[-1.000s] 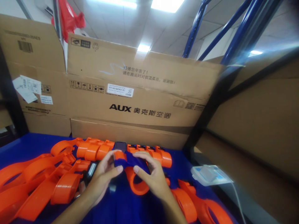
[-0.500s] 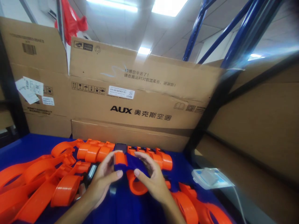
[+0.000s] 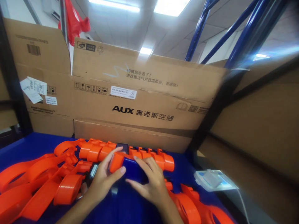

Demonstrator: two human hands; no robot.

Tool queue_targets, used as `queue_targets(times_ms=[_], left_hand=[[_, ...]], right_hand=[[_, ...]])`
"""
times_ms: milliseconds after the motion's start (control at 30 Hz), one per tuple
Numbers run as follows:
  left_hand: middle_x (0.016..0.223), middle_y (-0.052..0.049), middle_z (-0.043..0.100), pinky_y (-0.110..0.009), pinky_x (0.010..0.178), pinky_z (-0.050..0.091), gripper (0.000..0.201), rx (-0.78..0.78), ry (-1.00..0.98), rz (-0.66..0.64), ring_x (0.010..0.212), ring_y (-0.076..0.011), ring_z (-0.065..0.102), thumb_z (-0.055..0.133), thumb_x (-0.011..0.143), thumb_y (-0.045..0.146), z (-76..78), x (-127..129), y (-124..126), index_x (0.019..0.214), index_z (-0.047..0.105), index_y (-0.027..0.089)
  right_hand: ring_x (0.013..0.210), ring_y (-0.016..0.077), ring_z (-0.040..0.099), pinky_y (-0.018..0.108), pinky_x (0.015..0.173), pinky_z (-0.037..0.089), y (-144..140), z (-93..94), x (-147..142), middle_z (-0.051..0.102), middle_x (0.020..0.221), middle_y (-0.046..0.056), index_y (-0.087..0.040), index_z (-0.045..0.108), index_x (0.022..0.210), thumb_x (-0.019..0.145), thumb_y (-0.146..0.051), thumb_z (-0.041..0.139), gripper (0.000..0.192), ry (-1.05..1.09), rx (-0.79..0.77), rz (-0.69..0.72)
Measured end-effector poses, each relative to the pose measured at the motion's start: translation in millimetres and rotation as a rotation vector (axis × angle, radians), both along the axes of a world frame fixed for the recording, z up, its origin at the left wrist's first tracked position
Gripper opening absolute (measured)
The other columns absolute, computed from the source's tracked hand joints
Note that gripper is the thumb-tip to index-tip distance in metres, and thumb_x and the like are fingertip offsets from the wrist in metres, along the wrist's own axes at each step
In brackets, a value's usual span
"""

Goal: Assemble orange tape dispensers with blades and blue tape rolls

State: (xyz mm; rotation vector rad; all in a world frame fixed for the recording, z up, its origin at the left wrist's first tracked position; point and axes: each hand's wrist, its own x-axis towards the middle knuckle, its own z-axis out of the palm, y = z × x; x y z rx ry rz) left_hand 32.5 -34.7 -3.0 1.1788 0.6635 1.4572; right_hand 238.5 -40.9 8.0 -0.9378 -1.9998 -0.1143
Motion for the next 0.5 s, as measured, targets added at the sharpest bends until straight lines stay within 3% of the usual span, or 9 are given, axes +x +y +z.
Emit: queue_targets(times_ms=[200, 500], left_hand=[[0.121, -0.005, 0.066, -0.040, 0.103, 0.044, 0.044, 0.110, 0.225, 0.128, 0.116, -0.0289, 0.060, 0.077, 0.078, 0.035, -8.9, -5, 10, 0.118, 0.060, 0.024], [0.111, -0.003, 0.065, -0.037, 0.096, 0.046, 0.040, 0.129, 0.270, 0.170, 0.107, -0.0253, 0.061, 0.078, 0.078, 0.035, -10.5, -7, 11, 0.113, 0.060, 0.025]], right_hand=[[0.087, 0.0271, 0.062, 0.043, 0.075, 0.057, 5, -7.3, 1, 0.064, 0.100, 0.011, -0.022, 0.054, 0.140, 0.078, -0.039, 0.082, 0.070, -0.099, 0.216, -0.024], [0.089, 0.0272, 0.062, 0.043, 0.076, 0.058, 4, -8.1, -1, 0.063, 0.101, 0.011, -0.022, 0.053, 0.142, 0.077, -0.040, 0.082, 0.073, -0.106, 0.224, -0.020]])
